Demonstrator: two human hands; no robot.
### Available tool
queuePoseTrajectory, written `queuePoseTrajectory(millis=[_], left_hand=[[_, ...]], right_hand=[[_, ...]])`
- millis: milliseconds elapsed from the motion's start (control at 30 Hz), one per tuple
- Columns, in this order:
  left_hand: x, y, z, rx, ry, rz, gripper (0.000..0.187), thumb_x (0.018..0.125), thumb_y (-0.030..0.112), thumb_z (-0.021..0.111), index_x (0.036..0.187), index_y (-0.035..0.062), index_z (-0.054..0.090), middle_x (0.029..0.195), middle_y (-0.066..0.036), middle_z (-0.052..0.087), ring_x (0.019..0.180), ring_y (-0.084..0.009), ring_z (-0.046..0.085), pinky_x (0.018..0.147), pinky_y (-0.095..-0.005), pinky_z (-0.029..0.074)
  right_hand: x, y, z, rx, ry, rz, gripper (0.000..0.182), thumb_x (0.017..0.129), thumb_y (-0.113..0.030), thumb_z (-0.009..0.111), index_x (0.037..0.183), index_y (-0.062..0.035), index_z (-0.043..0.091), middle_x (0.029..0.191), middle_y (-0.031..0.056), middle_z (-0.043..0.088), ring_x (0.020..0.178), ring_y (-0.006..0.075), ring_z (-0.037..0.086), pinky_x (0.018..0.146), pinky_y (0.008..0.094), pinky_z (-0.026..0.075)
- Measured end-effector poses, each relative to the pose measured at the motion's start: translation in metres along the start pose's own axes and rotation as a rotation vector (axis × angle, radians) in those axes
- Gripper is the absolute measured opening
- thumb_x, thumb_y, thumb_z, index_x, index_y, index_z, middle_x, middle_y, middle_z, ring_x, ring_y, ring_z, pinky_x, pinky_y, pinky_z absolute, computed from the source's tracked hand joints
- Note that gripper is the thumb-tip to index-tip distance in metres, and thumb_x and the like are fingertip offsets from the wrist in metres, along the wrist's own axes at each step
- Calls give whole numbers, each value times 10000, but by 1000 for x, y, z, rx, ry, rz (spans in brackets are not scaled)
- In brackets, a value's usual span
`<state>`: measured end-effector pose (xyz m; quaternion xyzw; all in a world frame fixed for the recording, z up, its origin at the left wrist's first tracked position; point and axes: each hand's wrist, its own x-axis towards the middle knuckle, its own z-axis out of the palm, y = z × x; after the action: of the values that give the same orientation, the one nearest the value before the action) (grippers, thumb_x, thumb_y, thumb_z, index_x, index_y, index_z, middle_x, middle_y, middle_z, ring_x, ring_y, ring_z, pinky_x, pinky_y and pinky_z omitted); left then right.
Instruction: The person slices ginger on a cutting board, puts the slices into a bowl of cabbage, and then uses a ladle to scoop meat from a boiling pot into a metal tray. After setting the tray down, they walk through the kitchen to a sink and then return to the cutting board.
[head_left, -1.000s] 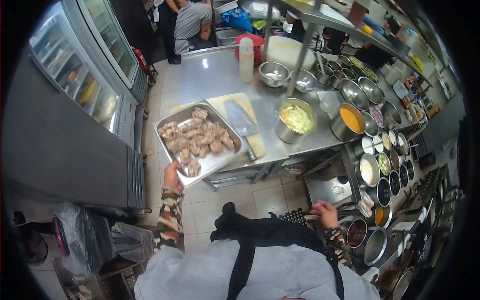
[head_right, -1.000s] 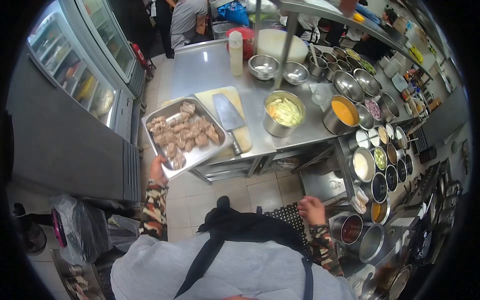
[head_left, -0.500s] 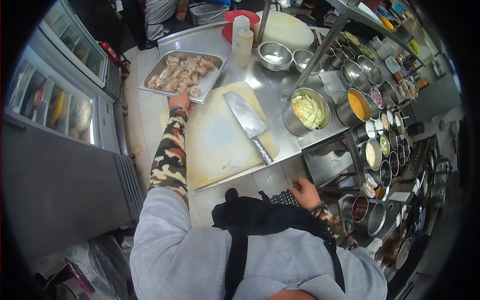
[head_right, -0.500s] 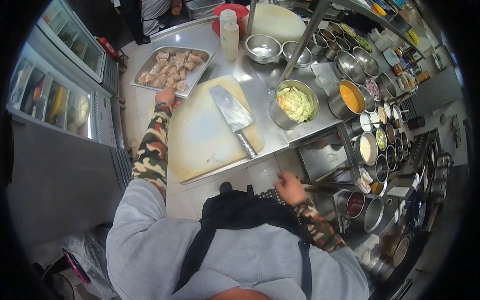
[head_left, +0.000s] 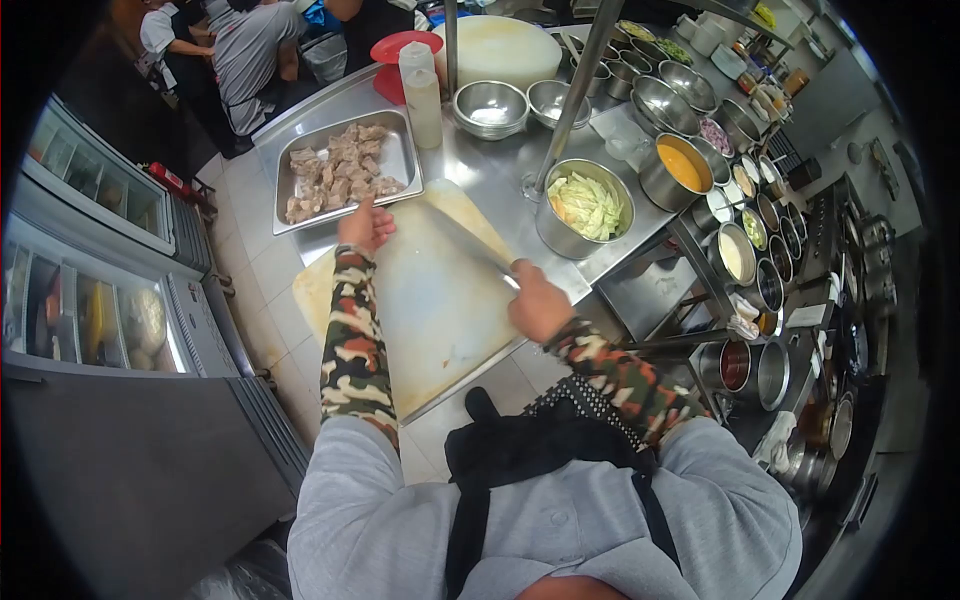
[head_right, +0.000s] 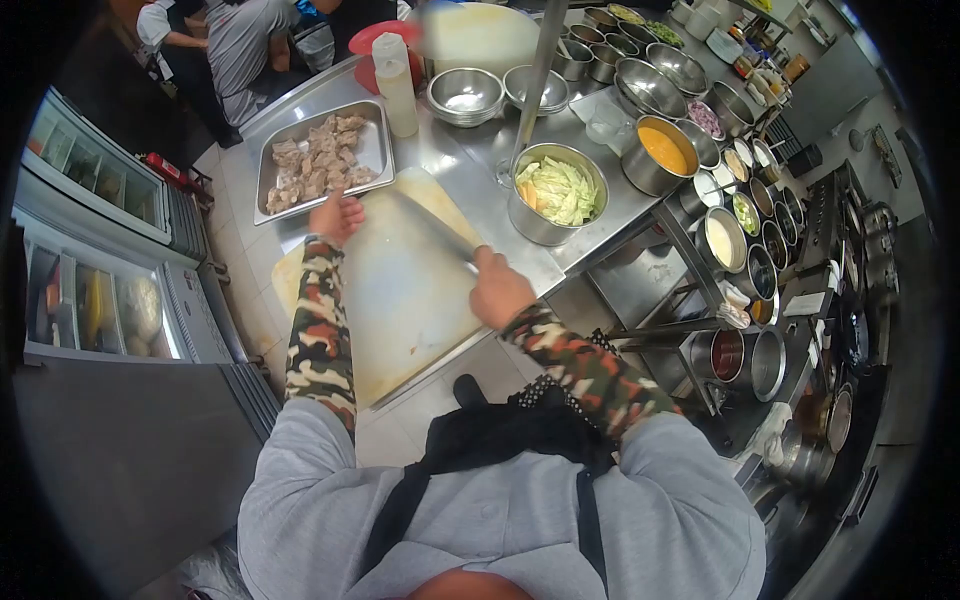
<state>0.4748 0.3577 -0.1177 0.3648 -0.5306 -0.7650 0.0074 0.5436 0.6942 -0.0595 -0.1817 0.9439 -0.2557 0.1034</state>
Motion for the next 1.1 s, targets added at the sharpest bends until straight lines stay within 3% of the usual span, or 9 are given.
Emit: queuePoseTrajectory(millis=[67, 133, 200, 400, 500, 567, 767, 967, 1100], left_hand=[[-23, 1, -26, 16, 81, 169, 388, 930, 367, 567, 1004, -12, 601, 810, -121, 667, 571, -178, 632, 466, -257, 461], [-70, -7, -61, 10, 185, 275, 334, 907, 310, 609, 1013, -7, 603, 792, -113, 652, 555, -165, 610, 465, -248, 456], [-104, -36, -108, -16, 324, 314, 250, 900, 242, 624, 983, 6, 621, 747, -88, 639, 538, -146, 593, 451, -247, 442], [-193, -117, -203, -26, 566, 145, 226, 934, 238, 587, 1010, 26, 601, 756, -65, 644, 528, -121, 584, 421, -237, 384], [-214, -132, -199, -44, 610, 151, 222, 944, 228, 574, 1036, 27, 583, 762, -66, 640, 521, -123, 583, 419, -238, 385], [-230, -133, -183, -72, 655, 162, 218, 947, 221, 569, 1047, 28, 575, 767, -66, 638, 520, -125, 585, 420, -238, 390], [-315, -172, -103, 155, 666, 58, 216, 933, 177, 568, 1053, -3, 562, 791, -87, 637, 541, -164, 611, 429, -251, 430], [-416, -357, -71, 27, 946, -260, 186, 879, 127, 583, 995, -19, 581, 694, -127, 628, 487, -209, 623, 381, -309, 454], [-516, -508, -6, 176, 877, -477, 205, 844, 173, 581, 955, 4, 613, 720, -147, 637, 532, -269, 606, 415, -358, 440]], right_hand=[[-6, 41, -28, 215, 56, -276, 443, 851, -117, 571, 1278, -35, 486, 966, 205, 629, 723, 280, 641, 651, 386, 520], [-37, 36, -130, 461, -246, 130, 430, 884, -107, 633, 1292, -24, 524, 755, 19, 585, 503, 85, 525, 442, 244, 419], [-72, 39, -223, 515, -380, 282, 394, 874, -60, 628, 1261, -15, 565, 717, 32, 573, 500, 86, 505, 448, 248, 410], [-56, 79, -326, 160, 94, 354, 431, 788, -8, 619, 1219, 8, 604, 778, 29, 635, 584, 74, 553, 519, 240, 444], [63, 119, -331, 119, 141, -36, 466, 789, -91, 553, 1236, 38, 576, 901, 70, 670, 782, 114, 584, 727, 259, 471], [161, 131, -312, -355, 275, -338, 491, 776, -81, 523, 1255, 16, 565, 1080, 242, 648, 980, 321, 640, 878, 375, 484], [439, 122, -194, -646, 124, -114, 433, 880, -287, 550, 1218, -17, 579, 1161, 262, 603, 1108, 386, 575, 931, 421, 463], [436, 154, -163, -671, 70, -291, 310, 858, -163, 574, 1110, 12, 616, 1036, 213, 649, 968, 324, 633, 841, 399, 516], [322, 170, -197, -671, -510, -411, 230, 843, -81, 590, 1037, 31, 641, 952, 180, 679, 874, 282, 672, 780, 384, 551]])
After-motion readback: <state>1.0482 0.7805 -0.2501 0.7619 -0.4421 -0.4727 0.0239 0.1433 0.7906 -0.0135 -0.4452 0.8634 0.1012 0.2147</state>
